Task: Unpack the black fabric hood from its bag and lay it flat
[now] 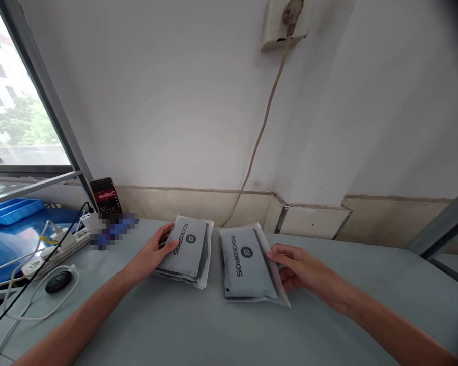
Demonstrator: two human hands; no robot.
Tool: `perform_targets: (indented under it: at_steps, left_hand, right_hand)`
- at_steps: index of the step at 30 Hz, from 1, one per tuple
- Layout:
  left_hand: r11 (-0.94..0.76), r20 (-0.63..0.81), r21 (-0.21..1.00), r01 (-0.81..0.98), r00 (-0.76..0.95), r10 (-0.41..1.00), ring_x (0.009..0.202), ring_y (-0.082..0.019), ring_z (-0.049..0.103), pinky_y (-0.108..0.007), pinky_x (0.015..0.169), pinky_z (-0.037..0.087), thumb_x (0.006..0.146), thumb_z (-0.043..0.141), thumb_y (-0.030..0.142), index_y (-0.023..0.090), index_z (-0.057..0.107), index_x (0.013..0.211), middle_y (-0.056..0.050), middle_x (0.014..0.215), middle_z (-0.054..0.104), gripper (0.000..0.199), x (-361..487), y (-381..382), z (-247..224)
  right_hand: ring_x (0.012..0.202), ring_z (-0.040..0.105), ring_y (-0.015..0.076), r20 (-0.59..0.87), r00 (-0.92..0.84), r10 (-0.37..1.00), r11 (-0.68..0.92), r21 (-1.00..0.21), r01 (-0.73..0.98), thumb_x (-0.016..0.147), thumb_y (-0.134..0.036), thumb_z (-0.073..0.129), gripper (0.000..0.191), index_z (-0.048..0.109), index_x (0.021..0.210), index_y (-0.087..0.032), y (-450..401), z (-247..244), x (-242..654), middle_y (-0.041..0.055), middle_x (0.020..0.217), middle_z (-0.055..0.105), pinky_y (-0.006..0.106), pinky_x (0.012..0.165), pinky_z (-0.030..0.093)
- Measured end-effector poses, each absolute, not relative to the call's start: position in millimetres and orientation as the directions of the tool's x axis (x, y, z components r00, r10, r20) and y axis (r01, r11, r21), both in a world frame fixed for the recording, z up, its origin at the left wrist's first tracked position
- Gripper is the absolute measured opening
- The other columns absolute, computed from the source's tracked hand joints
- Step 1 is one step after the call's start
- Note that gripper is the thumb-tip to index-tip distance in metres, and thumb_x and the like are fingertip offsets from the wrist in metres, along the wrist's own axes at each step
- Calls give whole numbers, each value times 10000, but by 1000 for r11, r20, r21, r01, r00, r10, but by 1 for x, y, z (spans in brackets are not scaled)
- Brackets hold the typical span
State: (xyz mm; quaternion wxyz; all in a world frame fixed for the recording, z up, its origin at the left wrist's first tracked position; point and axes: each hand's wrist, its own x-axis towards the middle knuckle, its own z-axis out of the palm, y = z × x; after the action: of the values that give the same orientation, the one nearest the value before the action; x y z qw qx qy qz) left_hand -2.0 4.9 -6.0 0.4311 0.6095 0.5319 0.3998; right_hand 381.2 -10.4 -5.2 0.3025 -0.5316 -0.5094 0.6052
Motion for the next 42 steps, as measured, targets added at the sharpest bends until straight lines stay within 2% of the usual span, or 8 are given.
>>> perform_targets:
  at_steps: [8, 16, 23, 30, 34, 36, 39, 42]
  left_hand:
    - [127, -130, 898, 421, -22, 991, 1402, -367, 539, -407, 1049, 496, 862, 663, 751, 287, 456, 1535, -130, 1573, 534, 843, -7, 9, 3]
    - [148, -186, 785, 601, 0, 983, 868, -316, 716, -339, 651, 508, 819, 563, 879, 228, 600, 1315, -102, 1020, 763, 820, -20, 23, 5]
    - [96, -170, 760, 642, 53, 984, 825, -276, 643, -315, 621, 461, 840, 495, 899, 222, 659, 956, -71, 916, 700, 706, -15, 21, 0]
    - [141, -201, 772, 619, 28, 979, 879, -293, 649, -336, 670, 489, 855, 499, 882, 216, 661, 1040, -90, 1009, 716, 710, -13, 23, -4]
    - [-91, 191, 661, 745, -49, 980, 1134, -360, 644, -439, 931, 502, 960, 501, 735, 224, 600, 1307, -147, 1406, 615, 626, 1, 4, 13]
    - [-340, 410, 464, 818, 142, 901, 1332, -370, 550, -487, 1108, 415, 1039, 464, 596, 244, 535, 1435, -127, 1564, 502, 534, 19, -15, 27]
    - [-742, 277, 176, 647, 690, 668, 1446, -329, 484, -483, 1249, 272, 1077, 481, 446, 294, 599, 1403, -64, 1519, 585, 379, 53, -39, 39]
    - [-851, 158, -24, 525, 843, 515, 1445, -347, 487, -530, 1276, 211, 1061, 526, 364, 257, 697, 1259, -104, 1340, 703, 283, 84, -41, 26]
  right_hand:
    - [591, 624, 157, -354, -144, 924, -319, -922, 218, 808, -706, 747, 503, 562, 756, -241, -18, -33, 406, -11, 660, 641, 267, 564, 545]
    - [580, 640, 163, -321, -149, 935, -277, -926, 258, 771, -714, 749, 503, 582, 745, -240, -17, -34, 403, -14, 635, 650, 259, 537, 530]
    - [572, 622, 155, -310, -141, 940, -269, -930, 251, 728, -744, 766, 539, 573, 726, -240, -19, -30, 401, -22, 623, 633, 257, 535, 530]
    - [586, 640, 165, -308, -148, 940, -266, -931, 249, 769, -724, 736, 507, 579, 748, -243, -20, -33, 401, -15, 644, 655, 269, 556, 534]
    - [551, 613, 146, -296, -116, 948, -264, -936, 234, 795, -695, 728, 481, 565, 753, -244, -17, -41, 404, -36, 621, 633, 255, 532, 498]
    - [545, 596, 139, -291, -99, 952, -262, -936, 235, 823, -675, 712, 461, 562, 757, -244, -15, -44, 406, -44, 614, 617, 252, 526, 477]
    - [533, 556, 128, -245, -63, 967, -218, -934, 284, 865, -642, 682, 434, 552, 752, -243, -12, -48, 412, -59, 611, 575, 250, 516, 441]
    - [526, 515, 123, -196, -22, 980, -176, -922, 344, 899, -605, 646, 399, 554, 753, -245, -10, -49, 421, -70, 615, 532, 252, 512, 411]
